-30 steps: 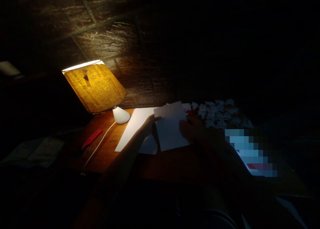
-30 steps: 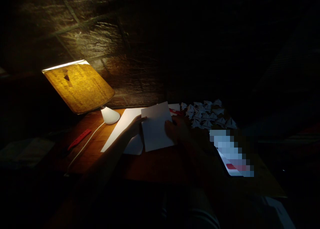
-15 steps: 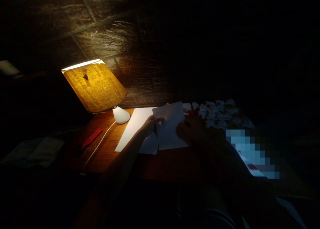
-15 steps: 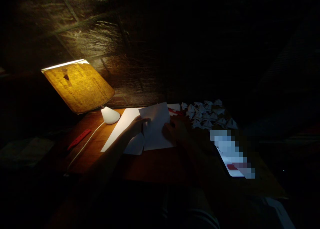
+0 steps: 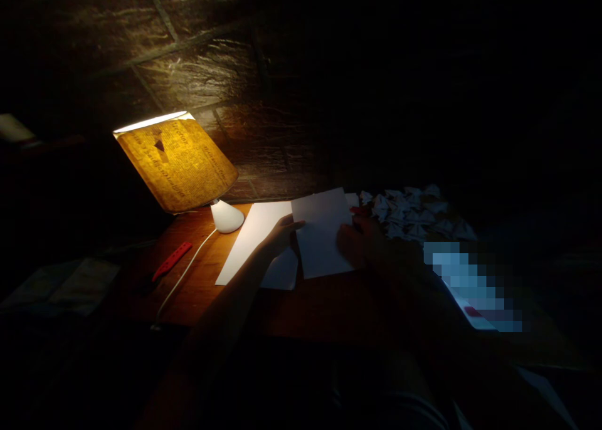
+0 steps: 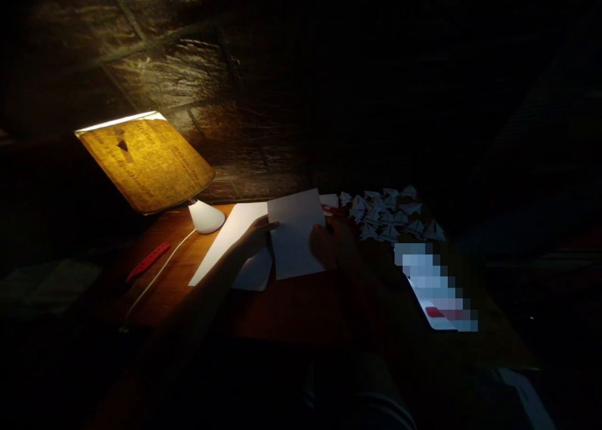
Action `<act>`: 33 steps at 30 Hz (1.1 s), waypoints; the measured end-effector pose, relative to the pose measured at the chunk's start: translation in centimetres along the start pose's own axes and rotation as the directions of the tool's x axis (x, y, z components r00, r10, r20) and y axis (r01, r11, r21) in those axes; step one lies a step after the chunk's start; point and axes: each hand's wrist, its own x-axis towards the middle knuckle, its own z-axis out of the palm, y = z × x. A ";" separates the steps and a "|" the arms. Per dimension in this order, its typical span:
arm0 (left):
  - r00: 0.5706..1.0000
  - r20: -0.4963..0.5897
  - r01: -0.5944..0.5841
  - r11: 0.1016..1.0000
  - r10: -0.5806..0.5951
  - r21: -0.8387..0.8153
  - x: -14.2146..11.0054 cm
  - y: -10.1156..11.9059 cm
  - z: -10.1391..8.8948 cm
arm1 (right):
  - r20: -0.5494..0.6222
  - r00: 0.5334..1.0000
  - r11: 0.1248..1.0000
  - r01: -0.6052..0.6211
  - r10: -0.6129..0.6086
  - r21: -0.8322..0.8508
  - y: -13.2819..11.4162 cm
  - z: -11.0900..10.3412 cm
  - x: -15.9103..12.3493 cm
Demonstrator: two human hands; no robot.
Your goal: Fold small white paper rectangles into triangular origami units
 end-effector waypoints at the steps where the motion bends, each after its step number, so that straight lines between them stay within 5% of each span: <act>1: 1.000 -0.023 0.010 1.000 -0.010 0.002 0.0 0.0 0.0 | 0.009 1.000 1.000 0.010 -0.010 -0.013 -0.3 -0.1 -0.1; 10: 0.998 -0.068 0.020 0.998 -0.017 0.051 0.0 -0.2 -0.1 | 0.056 0.992 0.977 0.122 -0.114 -0.177 -1.8 -0.4 -0.7; 21: 0.994 -0.097 0.053 0.998 -0.050 0.021 -0.1 0.2 0.2 | 0.087 0.993 0.965 0.096 -0.077 -0.242 -1.4 -0.2 -0.9; 33: 0.996 -0.077 0.038 0.998 -0.034 0.050 -0.2 0.1 0.1 | 0.054 0.997 0.993 0.065 -0.060 -0.101 -1.1 -0.2 -0.6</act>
